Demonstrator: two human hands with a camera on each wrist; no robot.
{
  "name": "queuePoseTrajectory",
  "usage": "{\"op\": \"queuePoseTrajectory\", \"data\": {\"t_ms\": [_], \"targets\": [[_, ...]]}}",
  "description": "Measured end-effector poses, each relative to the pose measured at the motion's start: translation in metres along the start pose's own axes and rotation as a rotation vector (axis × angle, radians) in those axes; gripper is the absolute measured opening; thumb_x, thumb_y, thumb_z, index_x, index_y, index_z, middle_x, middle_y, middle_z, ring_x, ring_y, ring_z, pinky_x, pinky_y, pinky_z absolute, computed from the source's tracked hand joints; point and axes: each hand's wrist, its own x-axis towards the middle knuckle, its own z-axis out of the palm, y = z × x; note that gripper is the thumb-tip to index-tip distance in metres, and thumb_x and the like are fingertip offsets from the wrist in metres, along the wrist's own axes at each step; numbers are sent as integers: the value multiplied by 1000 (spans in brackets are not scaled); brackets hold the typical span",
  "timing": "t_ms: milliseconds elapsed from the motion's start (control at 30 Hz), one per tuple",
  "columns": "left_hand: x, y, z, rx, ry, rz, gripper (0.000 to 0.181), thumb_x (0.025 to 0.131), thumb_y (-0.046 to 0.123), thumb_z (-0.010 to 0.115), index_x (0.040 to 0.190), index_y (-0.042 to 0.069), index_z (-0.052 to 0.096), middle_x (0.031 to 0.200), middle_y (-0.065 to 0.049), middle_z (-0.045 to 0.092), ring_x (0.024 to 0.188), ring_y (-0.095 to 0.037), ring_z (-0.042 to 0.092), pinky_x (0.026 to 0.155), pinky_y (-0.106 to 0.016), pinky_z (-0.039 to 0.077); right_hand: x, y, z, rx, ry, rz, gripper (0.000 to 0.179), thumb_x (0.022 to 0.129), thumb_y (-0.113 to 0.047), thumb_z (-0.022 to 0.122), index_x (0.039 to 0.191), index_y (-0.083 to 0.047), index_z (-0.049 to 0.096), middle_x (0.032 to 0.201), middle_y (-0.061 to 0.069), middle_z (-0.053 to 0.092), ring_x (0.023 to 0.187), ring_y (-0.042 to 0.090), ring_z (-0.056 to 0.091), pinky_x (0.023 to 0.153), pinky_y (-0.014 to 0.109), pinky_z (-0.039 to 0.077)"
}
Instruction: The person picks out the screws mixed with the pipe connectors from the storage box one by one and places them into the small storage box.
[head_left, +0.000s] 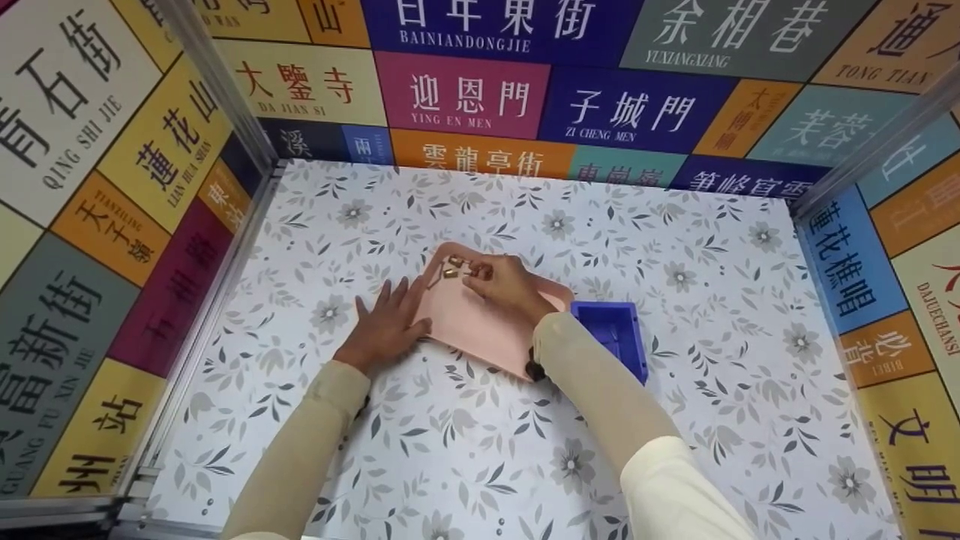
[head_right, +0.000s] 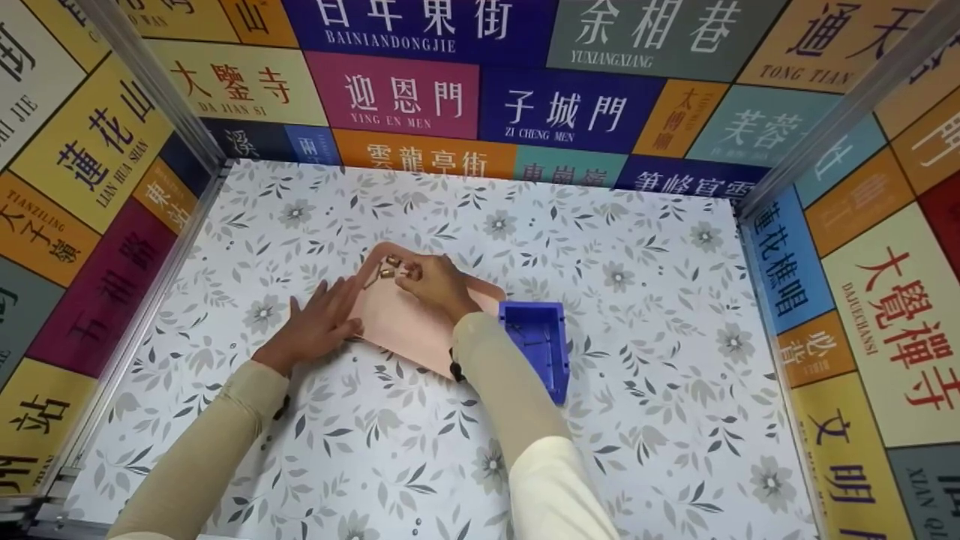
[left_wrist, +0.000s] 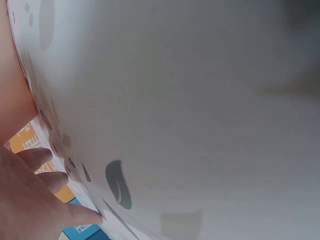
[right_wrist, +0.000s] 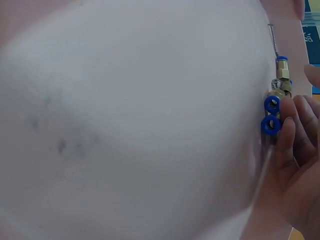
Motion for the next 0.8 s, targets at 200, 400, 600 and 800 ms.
{"op": "queuePoseTrajectory", "data": {"t_ms": [200,400,600,800], "targets": [[0,1,-1,-12,10,3,75,104,58,38,166,35,1,172,-11,14,159,-42,5,114,-81,0,0,2,1,-21,19,53,22,91,-25,78,104,-7,77,74,2,72,61,10,62,58,24,49],[1,0,-1,-4,15,17,76,104,59,38,166,36,0,172,-12,15,158,-44,7,112,-84,2,-1,3,4,-62,54,53,22,91,-26,78,105,-8,78,75,-3,71,65,10,62,63,26,50],[1,-1,-1,1,15,20,76,104,59,39,166,34,2,172,-13,16,158,-45,8,111,-85,2,0,3,7,-142,54,40,19,91,-25,76,103,-10,79,84,-1,73,74,13,63,69,29,52],[2,-1,0,7,11,17,77,104,59,38,166,34,1,172,-13,16,158,-45,7,111,-84,2,3,3,8,-234,27,12,11,92,-19,74,92,-8,77,89,4,75,78,16,62,72,29,51]]}}
